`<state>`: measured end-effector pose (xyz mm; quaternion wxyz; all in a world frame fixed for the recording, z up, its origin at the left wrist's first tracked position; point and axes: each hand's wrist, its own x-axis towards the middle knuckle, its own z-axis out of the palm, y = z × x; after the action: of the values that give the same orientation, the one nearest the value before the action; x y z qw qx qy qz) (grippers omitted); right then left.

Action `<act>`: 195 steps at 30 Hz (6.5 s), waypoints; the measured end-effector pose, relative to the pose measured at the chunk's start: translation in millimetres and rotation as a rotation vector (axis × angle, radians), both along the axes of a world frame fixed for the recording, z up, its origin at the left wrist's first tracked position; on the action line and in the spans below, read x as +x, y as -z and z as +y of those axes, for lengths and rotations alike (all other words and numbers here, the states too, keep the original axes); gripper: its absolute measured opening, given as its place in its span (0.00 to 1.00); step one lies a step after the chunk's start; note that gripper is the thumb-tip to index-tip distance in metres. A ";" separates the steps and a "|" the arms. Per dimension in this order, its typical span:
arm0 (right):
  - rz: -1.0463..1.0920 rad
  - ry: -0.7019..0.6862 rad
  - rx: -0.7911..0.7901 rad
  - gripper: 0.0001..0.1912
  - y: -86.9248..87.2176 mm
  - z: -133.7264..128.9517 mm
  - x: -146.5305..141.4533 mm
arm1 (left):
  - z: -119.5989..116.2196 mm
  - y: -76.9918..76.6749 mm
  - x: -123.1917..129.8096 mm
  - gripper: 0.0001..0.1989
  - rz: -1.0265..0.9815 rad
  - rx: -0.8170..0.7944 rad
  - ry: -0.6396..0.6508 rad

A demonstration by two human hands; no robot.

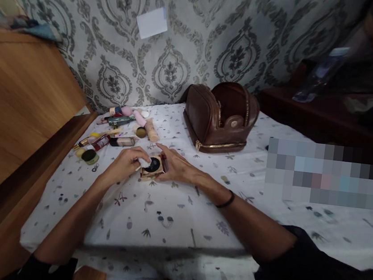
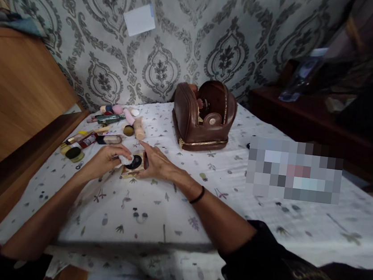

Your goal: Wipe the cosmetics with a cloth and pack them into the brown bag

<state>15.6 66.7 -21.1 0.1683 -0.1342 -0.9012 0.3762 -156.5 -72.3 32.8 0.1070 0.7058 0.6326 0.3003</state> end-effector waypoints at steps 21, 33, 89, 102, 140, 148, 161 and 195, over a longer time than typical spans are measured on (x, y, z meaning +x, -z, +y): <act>0.070 -0.130 0.167 0.36 -2.2 2.1 2.6 | -7.7 23.9 4.5 0.19 -0.149 0.179 -0.242; 0.087 -0.112 0.247 0.38 0.8 2.8 0.5 | -10.3 35.4 -10.8 0.16 -0.153 0.108 -0.395; 0.215 -0.128 -0.861 0.31 -10.4 -27.5 -5.5 | -19.9 9.3 15.6 0.14 -0.381 0.409 -0.403; 0.131 0.028 -0.201 0.09 -21.2 -35.2 1.8 | -19.9 18.5 17.9 0.19 0.050 0.535 -0.289; 0.190 0.094 -0.814 0.33 -9.3 -19.6 -7.5 | -15.7 24.4 -24.0 0.17 -0.273 -0.091 -0.271; 0.115 0.033 -0.697 0.39 -6.5 -15.8 -5.0 | -17.7 20.1 -14.9 0.16 -0.153 -0.005 -0.381; 0.148 0.035 -0.219 0.35 -10.1 -24.2 -3.0 | -14.2 28.6 -11.3 0.14 -0.104 0.186 -0.369; 0.058 0.005 -0.169 0.65 -12.5 -34.9 0.4 | 4.1 4.7 -0.1 0.21 0.181 0.081 -0.223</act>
<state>16.1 31.7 -8.5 0.1836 -0.1391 -0.8607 0.4541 -156.7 -68.2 28.1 -0.0133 0.6593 0.7013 0.2707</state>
